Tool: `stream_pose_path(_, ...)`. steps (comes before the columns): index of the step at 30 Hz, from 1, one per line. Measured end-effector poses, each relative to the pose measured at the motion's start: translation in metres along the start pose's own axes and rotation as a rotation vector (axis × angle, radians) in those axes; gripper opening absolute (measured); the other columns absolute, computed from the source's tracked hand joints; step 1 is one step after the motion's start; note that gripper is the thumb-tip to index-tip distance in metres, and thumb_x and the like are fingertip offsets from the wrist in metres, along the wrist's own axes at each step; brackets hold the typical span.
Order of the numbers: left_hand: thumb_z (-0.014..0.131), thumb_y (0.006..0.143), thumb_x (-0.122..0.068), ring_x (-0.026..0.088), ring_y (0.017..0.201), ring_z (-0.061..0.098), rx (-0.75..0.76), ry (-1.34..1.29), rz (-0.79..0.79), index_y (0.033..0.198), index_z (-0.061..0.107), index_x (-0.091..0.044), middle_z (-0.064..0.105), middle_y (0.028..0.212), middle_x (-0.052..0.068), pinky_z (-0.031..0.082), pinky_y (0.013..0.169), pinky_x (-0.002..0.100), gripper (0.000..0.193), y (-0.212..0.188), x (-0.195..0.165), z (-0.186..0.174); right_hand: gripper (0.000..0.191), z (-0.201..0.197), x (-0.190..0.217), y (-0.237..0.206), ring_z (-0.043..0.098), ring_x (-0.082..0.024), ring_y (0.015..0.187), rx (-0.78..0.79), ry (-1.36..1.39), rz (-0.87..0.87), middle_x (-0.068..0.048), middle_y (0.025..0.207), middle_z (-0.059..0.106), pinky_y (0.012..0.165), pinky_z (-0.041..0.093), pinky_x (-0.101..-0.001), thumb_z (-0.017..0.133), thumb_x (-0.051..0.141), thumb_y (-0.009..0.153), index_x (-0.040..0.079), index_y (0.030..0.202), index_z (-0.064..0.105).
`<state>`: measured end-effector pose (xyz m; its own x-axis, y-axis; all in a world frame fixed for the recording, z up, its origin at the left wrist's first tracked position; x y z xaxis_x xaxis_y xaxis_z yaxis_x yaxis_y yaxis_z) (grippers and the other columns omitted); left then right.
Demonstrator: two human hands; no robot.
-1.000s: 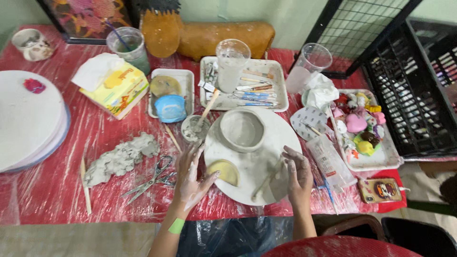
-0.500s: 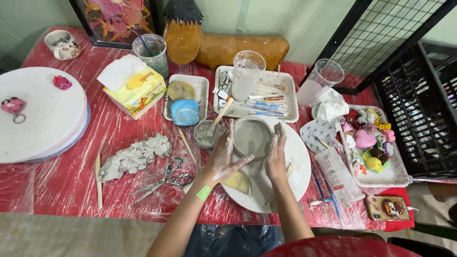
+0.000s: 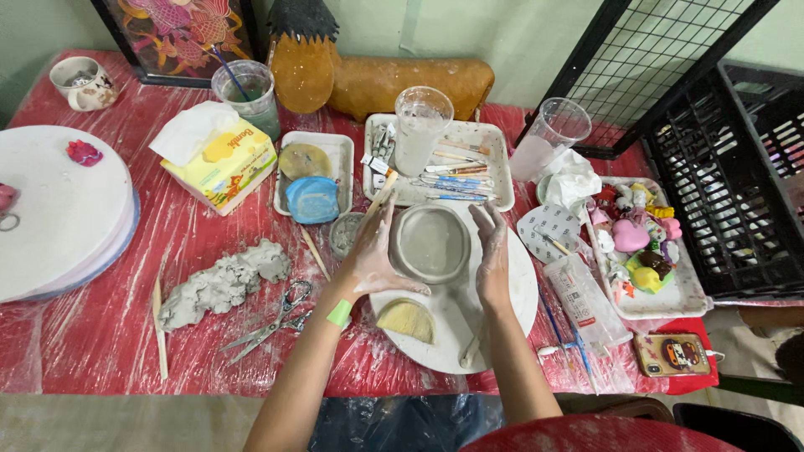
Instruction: The person shapes a small clay bowl by hand on a rotating banding wheel, pressing and smoothing the walls with their fingers and rotating the wheel to work around the piece. They occasionally use a sponge and reposition the bowl on the wheel while refining the rim and surface.
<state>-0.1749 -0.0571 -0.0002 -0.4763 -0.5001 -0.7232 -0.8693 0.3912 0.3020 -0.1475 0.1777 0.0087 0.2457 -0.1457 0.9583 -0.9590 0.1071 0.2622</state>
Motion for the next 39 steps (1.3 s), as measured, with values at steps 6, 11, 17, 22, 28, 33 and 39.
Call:
stream_pose_path(6,0.097,0.038,-0.066,0.043,0.145,0.038,0.041,-0.011,0.044,0.162,0.003,-0.002,0.037,0.158,0.027,0.026,0.122,0.049,0.168,0.005,-0.006,0.004,0.080,-0.002,0.000,0.010,0.044,-0.035,0.147,0.035,0.081,-0.005,-0.024,0.151,0.054,0.126,0.026,-0.0484,0.020,0.064,0.106,0.003,0.157,0.032)
stream_pose_path(11,0.099,0.042,-0.061,0.043,0.146,0.038,-0.042,-0.070,0.118,0.163,0.003,-0.001,0.036,0.160,0.028,0.027,0.122,0.050,0.165,0.000,-0.012,0.014,0.071,0.022,0.001,-0.012,0.041,-0.034,0.148,-0.102,-0.102,-0.053,-0.023,0.153,0.051,0.124,0.026,-0.0440,0.016,0.055,0.110,0.001,0.154,0.033)
stream_pose_path(17,0.099,0.044,-0.057,0.039,0.146,0.041,-0.041,-0.051,0.066,0.163,0.005,-0.003,0.038,0.159,0.024,0.027,0.123,0.049,0.160,0.002,-0.009,0.021,0.060,0.043,0.004,-0.009,0.054,-0.033,0.139,-0.069,-0.177,-0.064,-0.024,0.146,0.057,0.118,0.038,-0.0406,0.025,0.044,0.112,-0.001,0.149,0.039)
stream_pose_path(22,0.098,0.045,-0.057,0.041,0.145,0.038,-0.012,0.038,0.067,0.163,0.006,-0.006,0.037,0.159,0.025,0.024,0.121,0.051,0.158,0.004,-0.012,0.022,0.060,0.043,0.001,-0.005,0.056,-0.032,0.136,-0.078,-0.134,-0.066,-0.024,0.145,0.058,0.117,0.040,-0.0405,0.023,0.044,0.112,-0.001,0.148,0.040)
stream_pose_path(28,0.081,0.052,-0.077,0.041,0.149,0.030,-0.030,0.073,0.065,0.162,0.006,-0.006,0.028,0.163,0.027,0.019,0.120,0.052,0.151,0.005,-0.010,0.019,0.075,0.035,-0.003,-0.003,0.051,-0.032,0.141,-0.101,-0.105,-0.027,-0.023,0.146,0.056,0.119,0.035,-0.0427,0.017,0.058,0.108,0.000,0.151,0.036)
stream_pose_path(33,0.019,0.104,-0.075,0.037,0.164,0.026,-0.351,-0.357,0.236,0.167,0.013,-0.005,0.024,0.174,0.024,0.021,0.137,0.048,0.095,-0.002,0.002,0.015,0.096,0.007,0.009,0.026,0.054,-0.033,0.139,0.021,-0.136,-0.180,-0.022,0.144,0.060,0.117,0.037,-0.0463,0.021,0.078,0.100,-0.001,0.152,0.037)
stream_pose_path(39,0.010,0.105,-0.064,0.038,0.155,0.031,-0.316,-0.234,-0.052,0.163,0.022,-0.001,0.033,0.166,0.025,0.022,0.128,0.049,0.087,-0.012,0.000,0.047,0.098,0.021,0.004,0.044,0.059,-0.032,0.134,0.406,0.027,0.005,-0.022,0.143,0.062,0.115,0.043,-0.0452,0.025,0.080,0.097,0.001,0.151,0.044)
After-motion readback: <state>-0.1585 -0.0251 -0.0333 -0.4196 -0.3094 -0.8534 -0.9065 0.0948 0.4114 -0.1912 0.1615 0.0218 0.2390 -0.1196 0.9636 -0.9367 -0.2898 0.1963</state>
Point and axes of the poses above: each hand's wrist, its own y-axis towards the middle knuckle, its own z-axis out of the palm, x = y × z, the point moved 2 cm from there along y, towards the middle knuckle
